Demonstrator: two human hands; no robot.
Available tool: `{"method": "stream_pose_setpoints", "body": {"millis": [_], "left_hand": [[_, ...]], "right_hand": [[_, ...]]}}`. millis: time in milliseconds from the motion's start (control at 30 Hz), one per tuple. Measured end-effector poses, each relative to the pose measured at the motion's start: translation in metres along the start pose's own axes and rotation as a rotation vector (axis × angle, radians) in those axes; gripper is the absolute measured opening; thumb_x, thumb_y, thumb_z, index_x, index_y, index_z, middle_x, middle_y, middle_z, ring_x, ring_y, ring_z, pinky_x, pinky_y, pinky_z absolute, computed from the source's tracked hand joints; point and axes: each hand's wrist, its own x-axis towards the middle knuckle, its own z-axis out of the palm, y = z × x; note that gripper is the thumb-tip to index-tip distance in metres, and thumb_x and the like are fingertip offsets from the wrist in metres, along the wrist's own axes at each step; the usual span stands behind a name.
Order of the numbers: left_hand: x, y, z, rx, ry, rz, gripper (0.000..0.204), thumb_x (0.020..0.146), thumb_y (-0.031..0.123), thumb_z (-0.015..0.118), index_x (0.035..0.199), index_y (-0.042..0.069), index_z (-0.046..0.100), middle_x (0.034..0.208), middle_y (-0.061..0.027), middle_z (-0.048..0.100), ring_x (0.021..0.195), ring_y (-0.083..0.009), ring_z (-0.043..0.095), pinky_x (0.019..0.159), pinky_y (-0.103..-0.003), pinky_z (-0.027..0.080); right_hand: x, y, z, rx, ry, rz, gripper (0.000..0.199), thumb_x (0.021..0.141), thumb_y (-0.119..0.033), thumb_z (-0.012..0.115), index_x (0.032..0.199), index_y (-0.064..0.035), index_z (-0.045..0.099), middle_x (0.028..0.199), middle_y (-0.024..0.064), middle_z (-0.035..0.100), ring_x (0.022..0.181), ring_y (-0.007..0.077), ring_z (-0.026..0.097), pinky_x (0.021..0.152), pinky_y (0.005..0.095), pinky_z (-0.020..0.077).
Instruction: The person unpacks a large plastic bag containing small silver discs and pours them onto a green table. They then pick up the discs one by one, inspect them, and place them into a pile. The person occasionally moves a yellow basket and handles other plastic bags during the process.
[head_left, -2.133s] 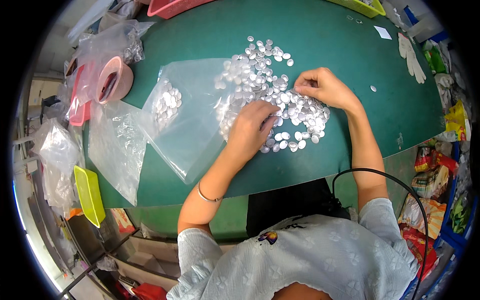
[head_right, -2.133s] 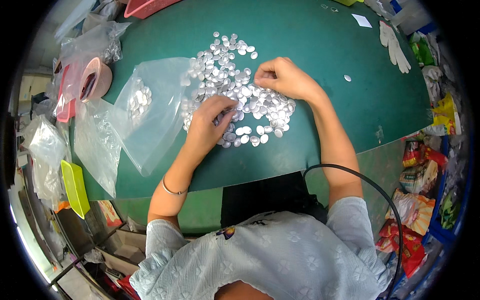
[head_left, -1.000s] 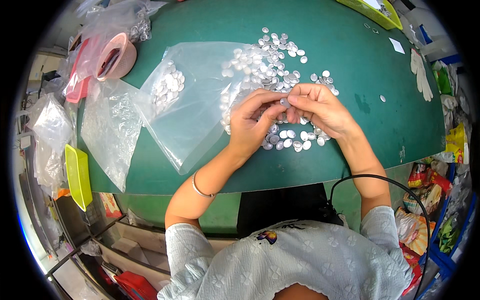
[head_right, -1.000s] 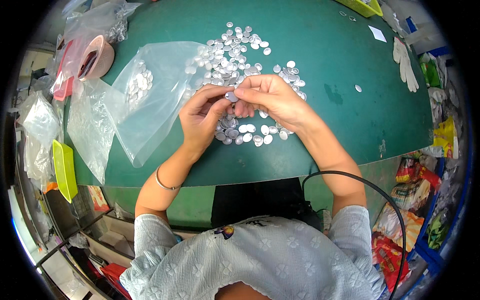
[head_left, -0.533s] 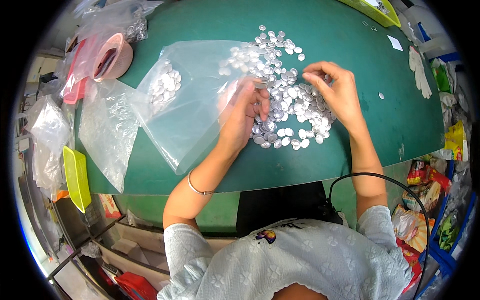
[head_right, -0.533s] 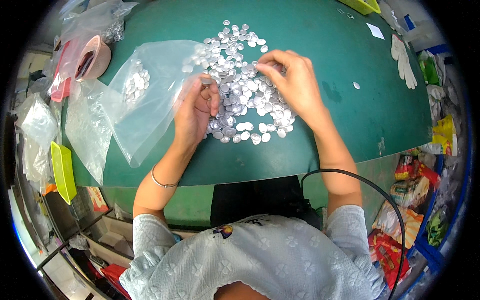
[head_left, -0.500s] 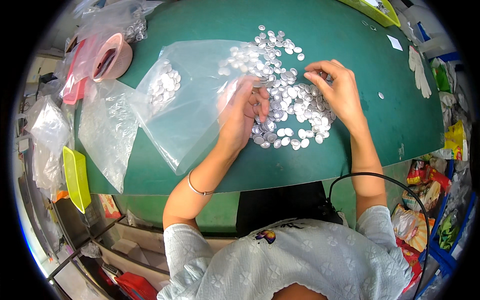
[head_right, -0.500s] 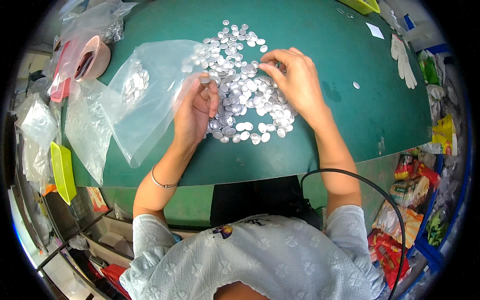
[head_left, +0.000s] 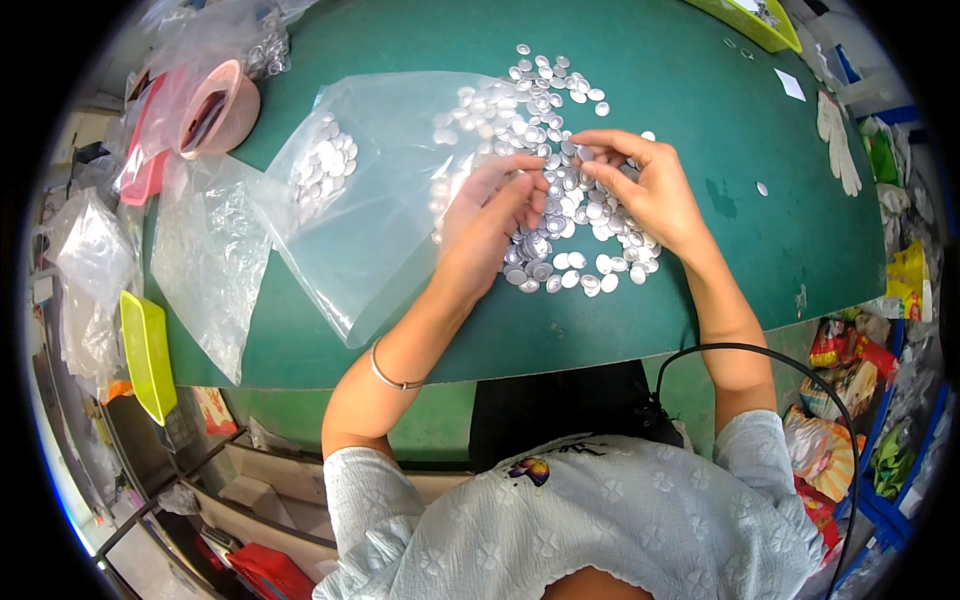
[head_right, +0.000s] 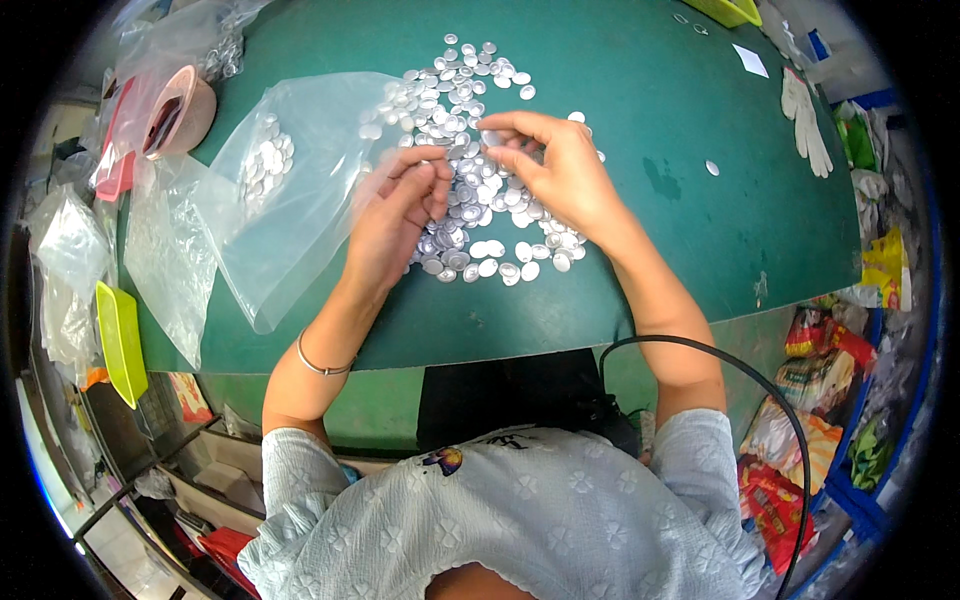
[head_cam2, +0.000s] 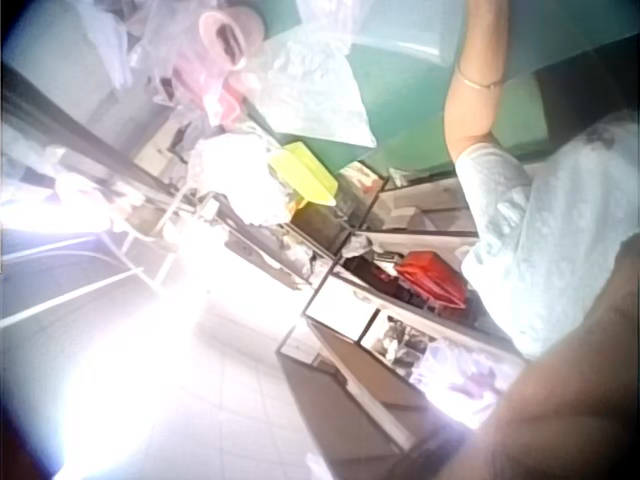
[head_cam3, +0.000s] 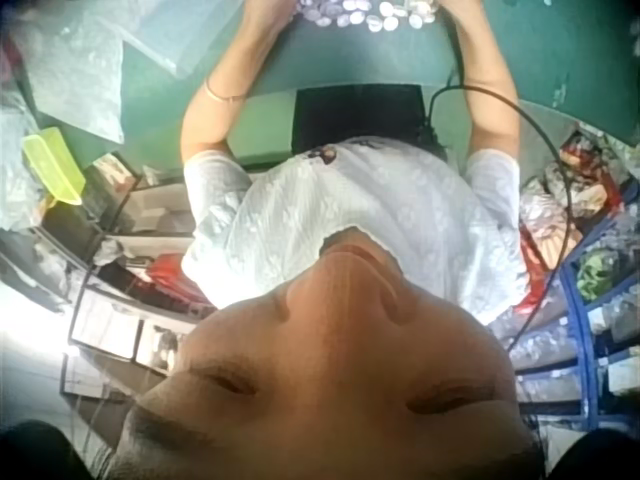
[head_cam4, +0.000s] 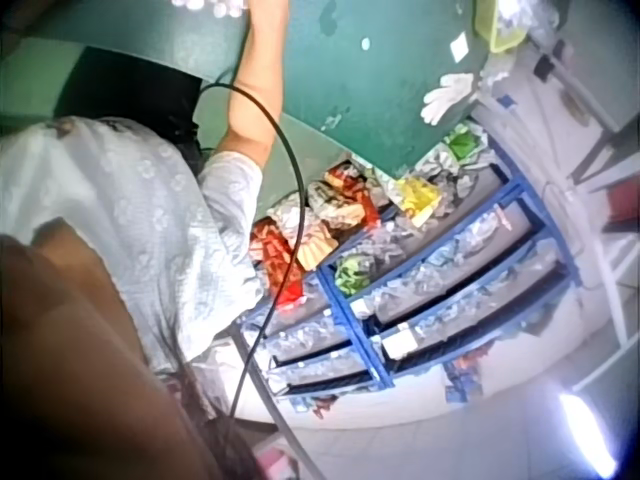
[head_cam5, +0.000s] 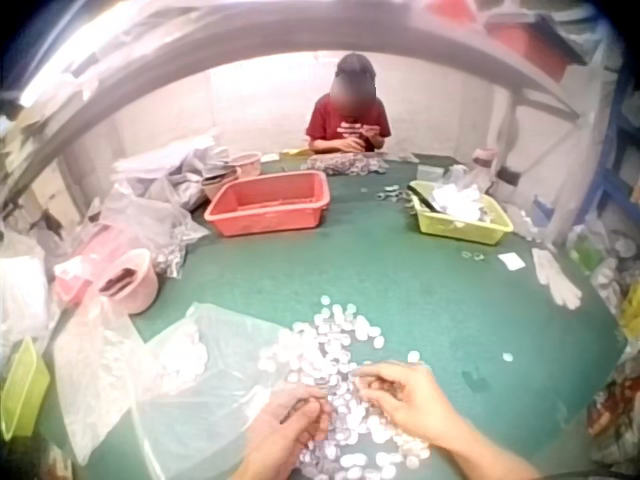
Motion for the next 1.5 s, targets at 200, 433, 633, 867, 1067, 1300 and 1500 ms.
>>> {"method": "stream_pose_setpoints", "body": {"millis": [200, 433, 633, 867, 1067, 1300, 1500], "left_hand": [[0.004, -0.007, -0.002, 0.089, -0.046, -0.024, 0.023, 0.081, 0.007, 0.059, 0.101, -0.004, 0.054, 0.072, -0.0051, 0.056, 0.061, -0.0087, 0.052, 0.055, -0.019, 0.042], [0.002, -0.007, -0.001, 0.137, -0.036, 0.042, 0.024, 0.081, 0.007, 0.059, 0.102, -0.004, 0.053, 0.071, -0.0036, 0.055, 0.062, -0.0066, 0.051, 0.054, -0.018, 0.042], [0.000, -0.002, 0.001, 0.176, -0.057, 0.047, 0.021, 0.083, 0.009, 0.057, 0.100, -0.003, 0.053, 0.071, -0.0035, 0.054, 0.061, -0.0063, 0.050, 0.052, -0.018, 0.040], [0.003, -0.001, -0.017, -0.380, -0.124, -0.086, 0.017, 0.088, 0.016, 0.048, 0.097, 0.001, 0.049, 0.084, -0.0096, 0.052, 0.062, -0.0111, 0.046, 0.046, -0.019, 0.033], [0.004, 0.006, -0.009, -0.259, 0.016, -0.087, 0.026, 0.088, 0.011, 0.044, 0.109, -0.004, 0.046, 0.084, -0.0100, 0.050, 0.064, -0.0112, 0.043, 0.048, -0.019, 0.034], [0.002, 0.005, -0.001, -0.058, -0.010, -0.033, 0.035, 0.088, 0.012, 0.050, 0.117, -0.007, 0.042, 0.103, -0.0197, 0.056, 0.093, -0.0202, 0.058, 0.076, -0.024, 0.050], [0.012, -0.009, -0.033, -0.384, -0.337, -0.172, 0.037, 0.090, 0.020, 0.049, 0.114, -0.007, 0.043, 0.098, -0.0167, 0.058, 0.090, -0.0195, 0.060, 0.077, -0.026, 0.050]], "right_hand": [[-0.006, -0.016, 0.014, 0.044, 0.067, -0.131, 0.022, 0.072, -0.004, 0.065, 0.093, -0.0033, 0.060, 0.076, 0.0084, 0.064, 0.071, 0.0175, 0.060, 0.065, 0.0268, 0.0448], [-0.008, -0.019, 0.015, 0.016, 0.080, -0.235, 0.024, 0.069, -0.001, 0.067, 0.092, -0.0012, 0.061, 0.078, 0.0098, 0.063, 0.072, 0.0204, 0.060, 0.063, 0.0278, 0.0473], [-0.007, -0.021, 0.014, 0.003, 0.078, -0.293, 0.020, 0.068, 0.000, 0.067, 0.087, -0.0004, 0.063, 0.078, 0.0098, 0.063, 0.073, 0.0204, 0.059, 0.064, 0.0278, 0.0470], [0.001, -0.018, -0.005, -0.079, 0.103, -0.359, 0.017, 0.067, -0.003, 0.068, 0.083, -0.0002, 0.064, 0.078, 0.0094, 0.063, 0.072, 0.0204, 0.057, 0.064, 0.0286, 0.0454], [-0.005, -0.006, -0.003, -0.368, -0.217, -0.326, 0.021, 0.065, -0.010, 0.069, 0.085, -0.0047, 0.063, 0.088, 0.0032, 0.057, 0.087, 0.0214, 0.050, 0.077, 0.0338, 0.0358], [-0.005, -0.002, -0.001, -0.488, -0.233, -0.282, 0.015, 0.066, -0.008, 0.068, 0.078, -0.0045, 0.061, 0.080, 0.0048, 0.053, 0.084, 0.0224, 0.049, 0.075, 0.0350, 0.0361], [-0.007, -0.007, 0.003, -0.518, -0.238, -0.322, 0.017, 0.065, -0.010, 0.069, 0.078, -0.0038, 0.061, 0.080, 0.0053, 0.053, 0.085, 0.0222, 0.049, 0.075, 0.0340, 0.0358]]}}
